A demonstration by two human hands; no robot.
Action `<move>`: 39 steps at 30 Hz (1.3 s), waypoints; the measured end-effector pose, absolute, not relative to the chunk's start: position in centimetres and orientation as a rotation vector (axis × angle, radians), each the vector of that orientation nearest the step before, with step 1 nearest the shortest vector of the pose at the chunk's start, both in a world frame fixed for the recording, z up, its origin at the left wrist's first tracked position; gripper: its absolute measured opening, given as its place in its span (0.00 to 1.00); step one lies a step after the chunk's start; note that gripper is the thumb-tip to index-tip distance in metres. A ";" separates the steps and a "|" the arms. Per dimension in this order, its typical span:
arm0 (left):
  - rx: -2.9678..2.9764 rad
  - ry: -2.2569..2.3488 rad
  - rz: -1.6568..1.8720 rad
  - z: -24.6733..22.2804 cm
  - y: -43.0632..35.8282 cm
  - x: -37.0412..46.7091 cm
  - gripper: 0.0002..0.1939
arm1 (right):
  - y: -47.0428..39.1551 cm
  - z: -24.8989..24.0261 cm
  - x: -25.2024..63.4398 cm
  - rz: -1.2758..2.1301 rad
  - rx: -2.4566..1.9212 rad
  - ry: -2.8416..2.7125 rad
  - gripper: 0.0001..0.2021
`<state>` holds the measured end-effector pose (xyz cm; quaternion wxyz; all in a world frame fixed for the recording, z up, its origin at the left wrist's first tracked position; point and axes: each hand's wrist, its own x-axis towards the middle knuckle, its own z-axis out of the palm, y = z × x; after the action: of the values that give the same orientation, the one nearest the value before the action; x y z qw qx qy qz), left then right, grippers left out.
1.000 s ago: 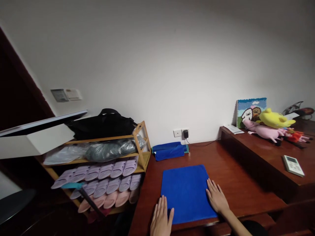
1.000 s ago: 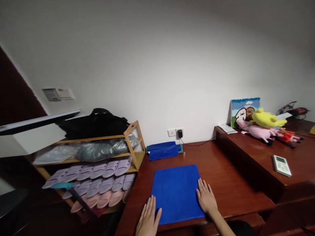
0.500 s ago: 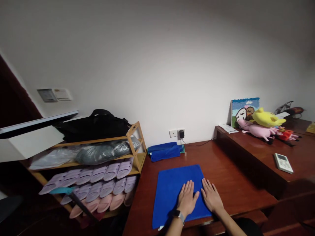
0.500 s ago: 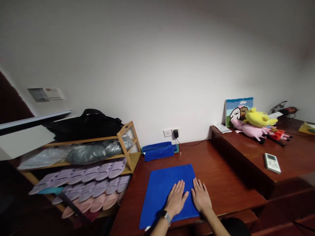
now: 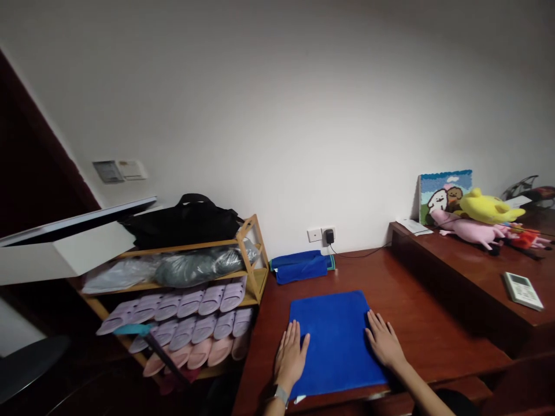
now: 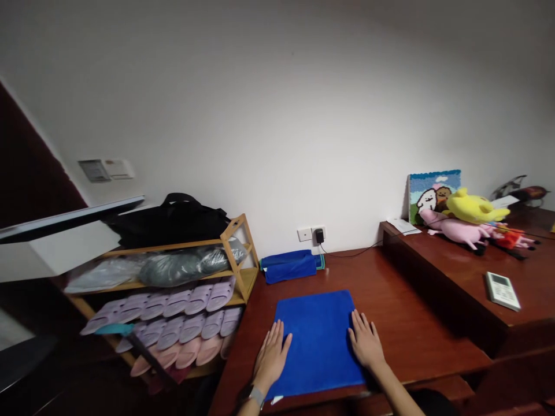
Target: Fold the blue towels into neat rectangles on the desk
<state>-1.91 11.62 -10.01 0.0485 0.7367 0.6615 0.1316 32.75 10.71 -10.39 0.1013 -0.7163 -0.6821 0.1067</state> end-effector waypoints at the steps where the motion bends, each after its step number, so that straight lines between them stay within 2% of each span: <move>1: 2.239 2.016 0.404 -10.0 11.6 -1.8 0.41 | 11.5 -10.1 32.7 0.307 -2.102 -2.001 0.35; 10: 2.242 2.005 0.376 -10.1 11.3 -2.2 0.38 | 19.9 -9.1 31.4 0.359 -2.122 -2.067 0.34; 19: 2.295 2.044 0.279 -9.7 11.6 -2.1 0.38 | 20.3 -10.6 31.6 0.320 -2.091 -2.021 0.35; 22: 2.402 1.964 0.341 -8.2 12.8 1.2 0.36 | 20.3 -10.2 31.6 0.343 -2.083 -2.016 0.35; 26: 2.544 1.608 0.370 -6.8 15.7 9.4 0.36 | 20.2 -10.1 31.8 0.333 -2.087 -2.032 0.35; 31: 2.543 1.399 0.292 -8.2 18.6 16.6 0.36 | 20.3 -11.1 32.2 0.290 -2.021 -2.099 0.34; 34: 2.524 1.440 0.290 -9.4 19.4 15.7 0.37 | 20.5 -11.7 32.2 0.267 -2.038 -2.091 0.34; 39: 2.437 1.665 0.262 -8.9 20.4 8.3 0.37 | 20.6 -11.6 32.0 0.292 -2.079 -2.028 0.35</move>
<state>8.31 20.38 -8.91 0.0891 0.8193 0.5595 0.0882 32.03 20.56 -11.59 0.1112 -0.7078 -0.6905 0.0993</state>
